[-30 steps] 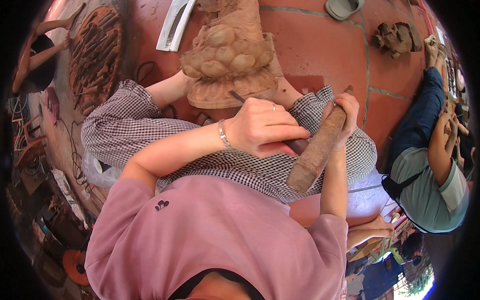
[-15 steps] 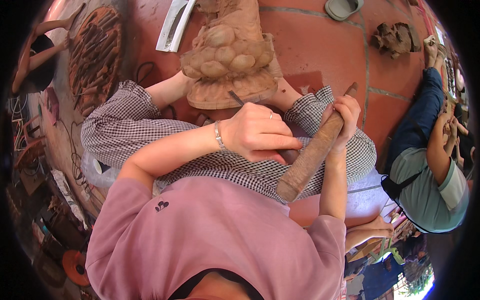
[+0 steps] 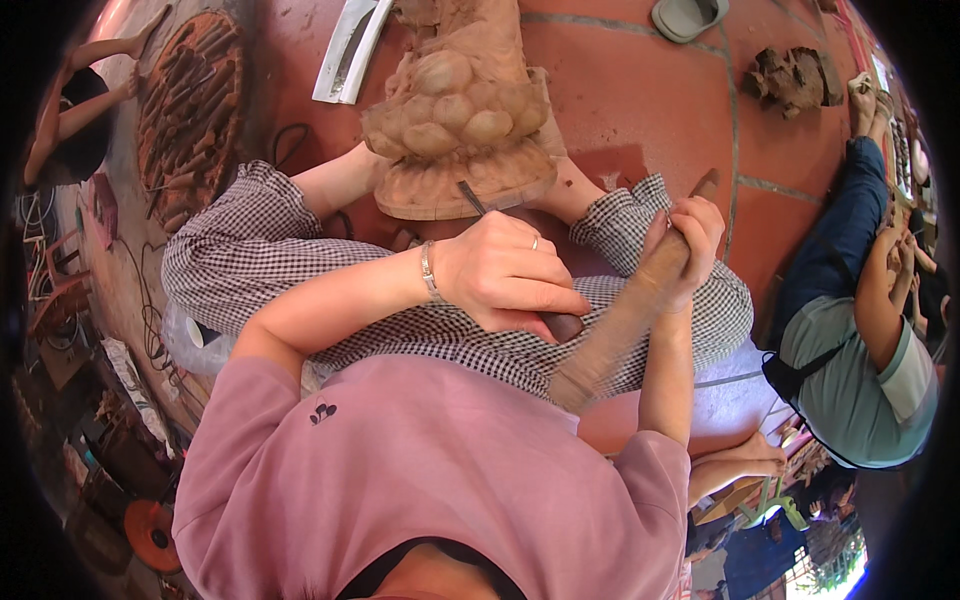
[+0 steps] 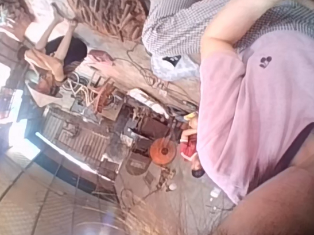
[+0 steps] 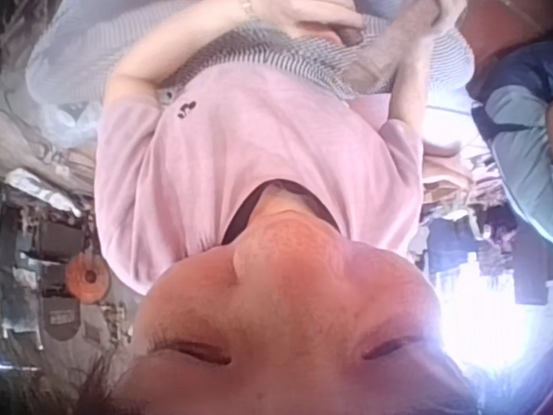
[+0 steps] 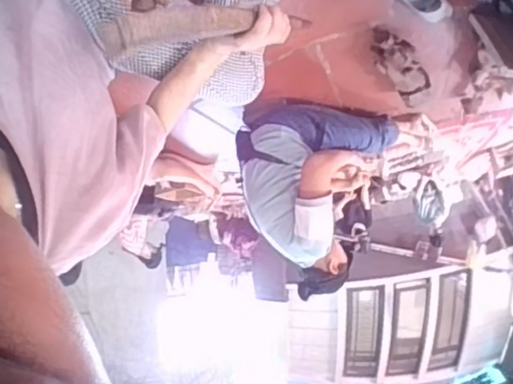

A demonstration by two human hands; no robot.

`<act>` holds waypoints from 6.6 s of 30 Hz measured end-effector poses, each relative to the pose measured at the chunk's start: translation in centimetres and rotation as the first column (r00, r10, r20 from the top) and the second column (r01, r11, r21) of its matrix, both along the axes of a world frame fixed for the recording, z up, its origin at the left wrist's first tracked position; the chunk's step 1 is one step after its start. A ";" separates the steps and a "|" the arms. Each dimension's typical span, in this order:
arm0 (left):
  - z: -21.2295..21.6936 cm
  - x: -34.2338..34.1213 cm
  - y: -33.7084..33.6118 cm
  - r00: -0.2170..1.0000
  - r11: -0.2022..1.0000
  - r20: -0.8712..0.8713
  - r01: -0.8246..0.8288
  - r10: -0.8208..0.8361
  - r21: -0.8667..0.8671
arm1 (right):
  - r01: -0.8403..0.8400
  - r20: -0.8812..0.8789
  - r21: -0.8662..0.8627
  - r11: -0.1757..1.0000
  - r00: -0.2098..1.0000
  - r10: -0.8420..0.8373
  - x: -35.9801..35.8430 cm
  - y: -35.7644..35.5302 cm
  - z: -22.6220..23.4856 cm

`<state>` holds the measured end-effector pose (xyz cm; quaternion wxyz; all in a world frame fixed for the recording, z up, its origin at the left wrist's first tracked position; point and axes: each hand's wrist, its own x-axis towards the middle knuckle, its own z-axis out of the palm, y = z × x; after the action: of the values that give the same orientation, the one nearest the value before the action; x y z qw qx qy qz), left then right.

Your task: The person sits on the floor and carves a wooden sculpture using a chisel and mallet. They repeatedly strike the chisel to shape the wood and occasionally pause to wipe away debris.

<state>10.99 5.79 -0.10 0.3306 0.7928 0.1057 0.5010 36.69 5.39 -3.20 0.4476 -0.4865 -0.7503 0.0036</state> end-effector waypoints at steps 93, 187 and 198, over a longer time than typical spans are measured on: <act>0.8 1.6 -1.5 0.938 0.934 -0.063 -0.345 0.340 -0.097 | -0.126 -0.218 -0.048 0.991 0.969 0.113 -0.2 0.2 -0.6; 0.6 -1.9 -0.4 0.977 0.953 0.108 -0.148 0.182 -0.265 | 0.141 0.191 -0.064 0.988 0.973 -0.126 -2.8 -1.5 3.8; 0.2 -2.2 -0.6 0.978 0.961 0.125 -0.135 0.169 -0.241 | -0.083 -0.408 0.083 0.993 0.906 0.110 -3.7 -1.0 2.5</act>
<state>8.83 5.23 0.12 0.3879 0.7001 0.1996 0.5653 32.95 4.37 -0.72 0.6101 -0.4228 -0.6619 0.1040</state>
